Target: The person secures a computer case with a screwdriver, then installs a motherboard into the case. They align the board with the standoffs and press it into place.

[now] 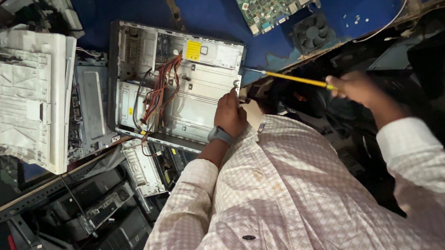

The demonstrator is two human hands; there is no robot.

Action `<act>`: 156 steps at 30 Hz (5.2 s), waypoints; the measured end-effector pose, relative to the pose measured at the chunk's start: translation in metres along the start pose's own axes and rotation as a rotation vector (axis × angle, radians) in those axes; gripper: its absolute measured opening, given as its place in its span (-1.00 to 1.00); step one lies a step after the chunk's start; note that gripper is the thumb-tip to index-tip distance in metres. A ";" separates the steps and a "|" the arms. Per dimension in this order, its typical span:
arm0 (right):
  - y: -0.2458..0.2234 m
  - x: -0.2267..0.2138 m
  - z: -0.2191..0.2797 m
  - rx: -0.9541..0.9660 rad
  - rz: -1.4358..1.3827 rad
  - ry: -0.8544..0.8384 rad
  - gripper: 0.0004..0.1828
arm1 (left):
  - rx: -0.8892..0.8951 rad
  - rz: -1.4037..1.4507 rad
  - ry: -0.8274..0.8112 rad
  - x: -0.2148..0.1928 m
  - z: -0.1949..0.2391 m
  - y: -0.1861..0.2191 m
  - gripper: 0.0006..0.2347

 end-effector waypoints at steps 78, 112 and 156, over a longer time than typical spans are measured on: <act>0.008 0.012 0.004 -0.345 0.075 0.144 -0.58 | 0.057 0.016 -0.040 0.000 -0.001 -0.010 -0.37; -0.046 -0.101 -0.126 -0.244 0.357 0.768 -0.64 | -0.467 1.207 0.074 -0.073 0.033 0.054 -0.75; -0.132 0.107 0.068 -0.502 -0.610 -0.304 -0.76 | -0.275 1.019 -0.022 -0.035 0.005 0.092 -0.86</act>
Point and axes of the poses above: each hand's wrist, its own z-axis away from the middle knuckle, its own x-axis out of the palm, y = z × x, the point moved 2 cm from there along -z, towards the middle knuckle, and after that the axes turned 9 degrees about z, right-handed, at the moved point
